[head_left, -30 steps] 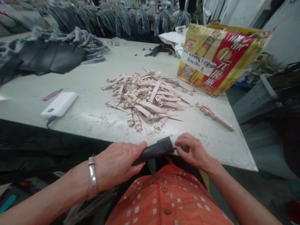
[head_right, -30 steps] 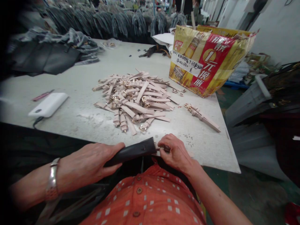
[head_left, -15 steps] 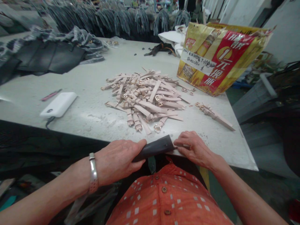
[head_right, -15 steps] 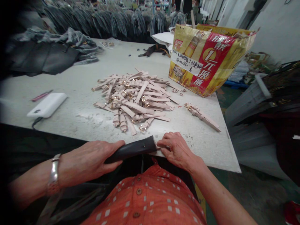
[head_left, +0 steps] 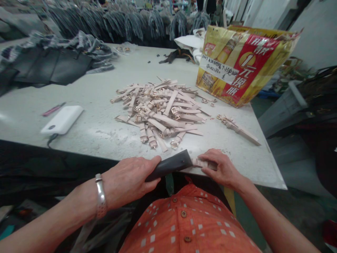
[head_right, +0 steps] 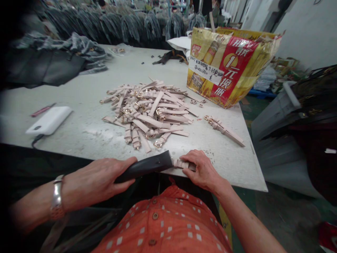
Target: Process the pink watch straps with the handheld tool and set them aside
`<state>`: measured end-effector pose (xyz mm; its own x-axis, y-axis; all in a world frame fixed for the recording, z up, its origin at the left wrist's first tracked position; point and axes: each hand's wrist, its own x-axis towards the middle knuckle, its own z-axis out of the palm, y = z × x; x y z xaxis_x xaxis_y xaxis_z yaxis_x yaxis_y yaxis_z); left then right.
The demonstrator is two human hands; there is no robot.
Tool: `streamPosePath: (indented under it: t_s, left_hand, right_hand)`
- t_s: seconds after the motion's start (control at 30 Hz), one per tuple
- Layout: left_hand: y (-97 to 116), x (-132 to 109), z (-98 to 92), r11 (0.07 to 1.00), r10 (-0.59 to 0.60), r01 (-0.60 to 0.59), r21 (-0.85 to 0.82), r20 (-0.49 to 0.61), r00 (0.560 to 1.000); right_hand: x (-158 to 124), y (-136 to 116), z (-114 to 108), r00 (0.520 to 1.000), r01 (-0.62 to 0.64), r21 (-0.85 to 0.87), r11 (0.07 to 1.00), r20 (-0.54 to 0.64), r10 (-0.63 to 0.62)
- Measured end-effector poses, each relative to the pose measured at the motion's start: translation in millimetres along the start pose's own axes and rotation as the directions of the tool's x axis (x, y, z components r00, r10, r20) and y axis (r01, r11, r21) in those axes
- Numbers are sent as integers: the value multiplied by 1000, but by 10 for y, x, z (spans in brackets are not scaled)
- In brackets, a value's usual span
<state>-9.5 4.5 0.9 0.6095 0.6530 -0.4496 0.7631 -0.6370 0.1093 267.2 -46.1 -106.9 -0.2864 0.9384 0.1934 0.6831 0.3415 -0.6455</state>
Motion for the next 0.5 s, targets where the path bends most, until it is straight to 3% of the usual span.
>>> streamPosePath:
  t_s: [0.33,0.5]
  left_hand:
    - [110,41,-16,999,40,-41,-34,-29,999]
    - [41,17,-12,1000,20,-20,-21,-33,999]
  right_hand:
    - [9,27,-4,1000,1,-8,1000,21,-1]
    - [-5,23,-1,1000,-8,-12,1000,-28,7]
